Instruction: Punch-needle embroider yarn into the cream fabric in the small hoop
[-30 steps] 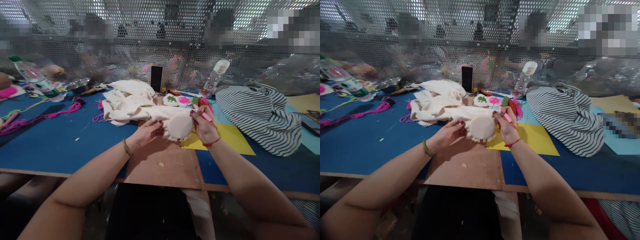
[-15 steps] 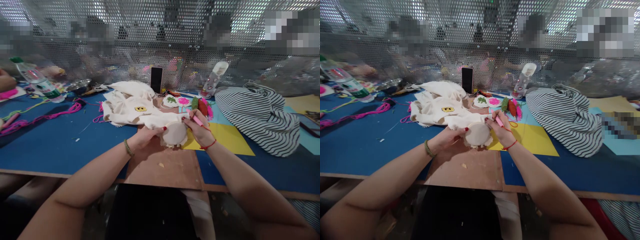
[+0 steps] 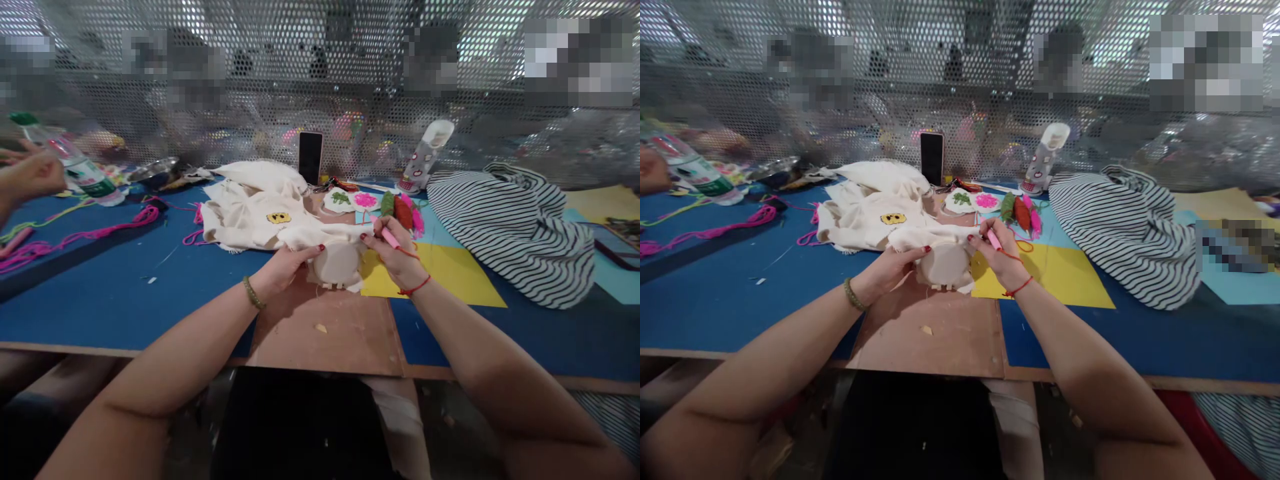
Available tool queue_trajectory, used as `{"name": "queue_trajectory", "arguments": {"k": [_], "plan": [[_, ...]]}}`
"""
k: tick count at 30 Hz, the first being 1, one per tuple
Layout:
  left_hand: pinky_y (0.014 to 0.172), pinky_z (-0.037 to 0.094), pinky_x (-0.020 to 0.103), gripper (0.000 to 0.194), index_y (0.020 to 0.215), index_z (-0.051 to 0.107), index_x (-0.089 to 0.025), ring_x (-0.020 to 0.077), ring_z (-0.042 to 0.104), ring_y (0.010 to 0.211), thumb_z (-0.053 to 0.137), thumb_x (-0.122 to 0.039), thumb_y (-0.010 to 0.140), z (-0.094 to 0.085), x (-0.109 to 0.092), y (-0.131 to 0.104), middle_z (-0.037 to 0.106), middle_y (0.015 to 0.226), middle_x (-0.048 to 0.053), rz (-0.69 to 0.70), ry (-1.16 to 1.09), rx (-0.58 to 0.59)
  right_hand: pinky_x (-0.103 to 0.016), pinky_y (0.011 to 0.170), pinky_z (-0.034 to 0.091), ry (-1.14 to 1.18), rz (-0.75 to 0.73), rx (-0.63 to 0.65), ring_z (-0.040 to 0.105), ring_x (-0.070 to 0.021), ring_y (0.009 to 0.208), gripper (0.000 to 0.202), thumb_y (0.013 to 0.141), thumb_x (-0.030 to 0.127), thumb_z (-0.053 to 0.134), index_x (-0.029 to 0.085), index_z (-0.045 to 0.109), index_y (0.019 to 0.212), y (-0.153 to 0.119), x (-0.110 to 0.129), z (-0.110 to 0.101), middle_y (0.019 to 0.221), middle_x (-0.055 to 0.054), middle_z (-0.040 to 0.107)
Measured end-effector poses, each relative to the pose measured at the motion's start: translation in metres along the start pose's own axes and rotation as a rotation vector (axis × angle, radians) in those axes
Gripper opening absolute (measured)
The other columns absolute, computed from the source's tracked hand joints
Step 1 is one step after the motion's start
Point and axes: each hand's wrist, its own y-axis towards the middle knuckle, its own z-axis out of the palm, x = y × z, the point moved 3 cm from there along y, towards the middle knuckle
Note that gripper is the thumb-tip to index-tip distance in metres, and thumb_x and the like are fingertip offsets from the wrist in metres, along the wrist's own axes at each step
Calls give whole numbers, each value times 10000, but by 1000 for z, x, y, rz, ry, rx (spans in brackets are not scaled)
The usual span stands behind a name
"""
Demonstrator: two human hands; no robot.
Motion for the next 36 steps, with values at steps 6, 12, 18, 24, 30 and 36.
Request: {"name": "queue_trajectory", "arguments": {"k": [6, 12, 18, 24, 30, 36], "plan": [[828, 516, 320, 294, 926, 742, -155, 202, 670, 905, 817, -205, 646, 3, 0, -3, 751, 995, 102, -39, 1, 35, -250, 543, 393, -2, -24, -16, 463, -103, 600, 284, 737, 351, 725, 234, 468, 767, 1, 3, -1, 686, 53, 461], [820, 504, 312, 247, 916, 730, -142, 183, 661, 864, 770, -157, 673, -1, 0, 1, 748, 947, 89, -2, -7, 49, -291, 577, 480, -209, -171, -60, 537, -139, 640, 206, 853, 425, 614, 240, 526, 829, 2, 11, -6, 754, 4, 571], [772, 510, 290, 206, 859, 725, -142, 166, 649, 803, 775, -145, 659, -1, 0, 2, 737, 860, 56, 1, -70, 61, -364, 732, 539, -183, -324, -116, 631, -183, 801, 185, 914, 439, 565, 260, 523, 931, 2, 15, -14, 903, -31, 621], [914, 486, 305, 310, 955, 733, -199, 175, 637, 969, 815, -174, 657, -2, 4, -2, 740, 1029, 36, -10, 69, 133, -411, 902, 516, -227, -339, 91, 670, -210, 973, 202, 905, 444, 599, 253, 547, 941, -2, 17, -5, 990, -55, 698], [945, 477, 360, 419, 1018, 725, -173, 211, 649, 983, 858, -282, 636, -2, 4, -7, 736, 1065, 85, -73, 141, 220, -404, 870, 503, -248, -212, 227, 656, -223, 947, 272, 913, 517, 537, 245, 545, 899, -5, 7, 5, 907, -55, 706], [975, 457, 376, 416, 1000, 712, -169, 207, 645, 1009, 866, -266, 626, 2, 7, -10, 740, 1015, 86, -151, 124, 270, -373, 786, 510, -313, -207, 301, 642, -205, 819, 170, 823, 369, 656, 235, 556, 856, -4, 5, 8, 850, -37, 669]]}}
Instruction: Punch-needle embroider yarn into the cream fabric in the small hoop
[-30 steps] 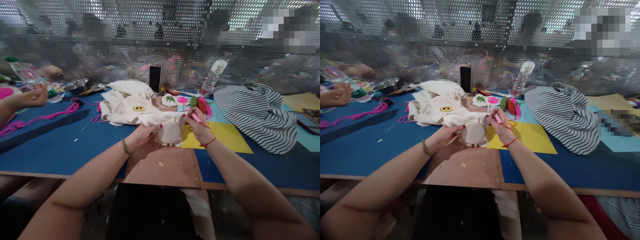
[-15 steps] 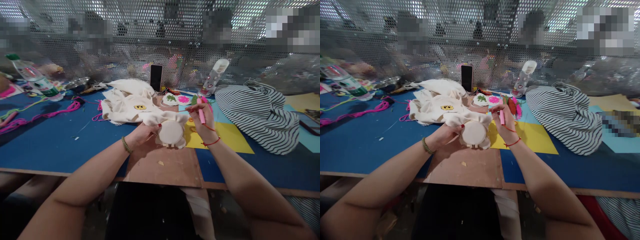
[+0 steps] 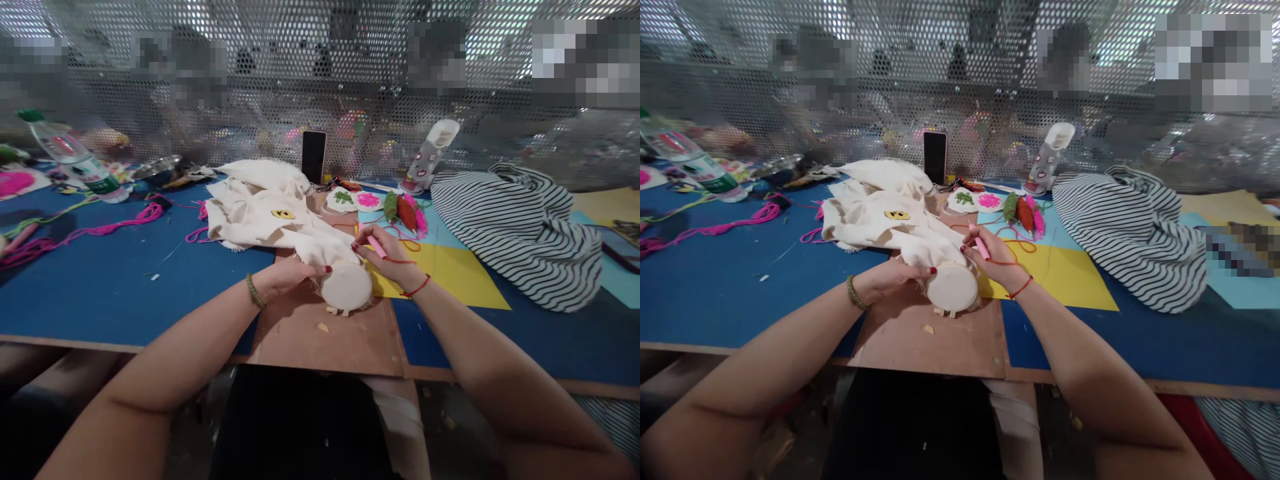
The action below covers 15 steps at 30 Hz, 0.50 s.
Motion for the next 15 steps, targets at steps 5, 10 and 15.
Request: {"name": "queue_trajectory", "arguments": {"k": [5, 10, 15], "plan": [[853, 507, 334, 375, 925, 725, -144, 182, 660, 868, 880, -236, 596, 0, 0, -2, 748, 925, 81, -57, -80, 20, -371, 755, 501, -29, 146, -53, 649, -209, 795, 173, 860, 405, 570, 237, 530, 879, 2, -13, -4, 858, -41, 668], [810, 515, 339, 363, 957, 739, -136, 187, 673, 824, 864, -230, 629, -4, 2, -1, 751, 937, 101, -64, -112, 38, -339, 677, 478, -103, 203, -45, 586, -201, 758, 271, 874, 524, 540, 254, 549, 849, 0, -21, -1, 816, -20, 648], [845, 511, 348, 355, 962, 740, -134, 205, 682, 862, 857, -221, 638, -1, 4, 0, 752, 908, 109, -46, -136, 78, -298, 587, 434, -79, 204, -65, 529, -177, 678, 329, 897, 561, 503, 264, 534, 759, -2, -20, 3, 707, 11, 585]]}}
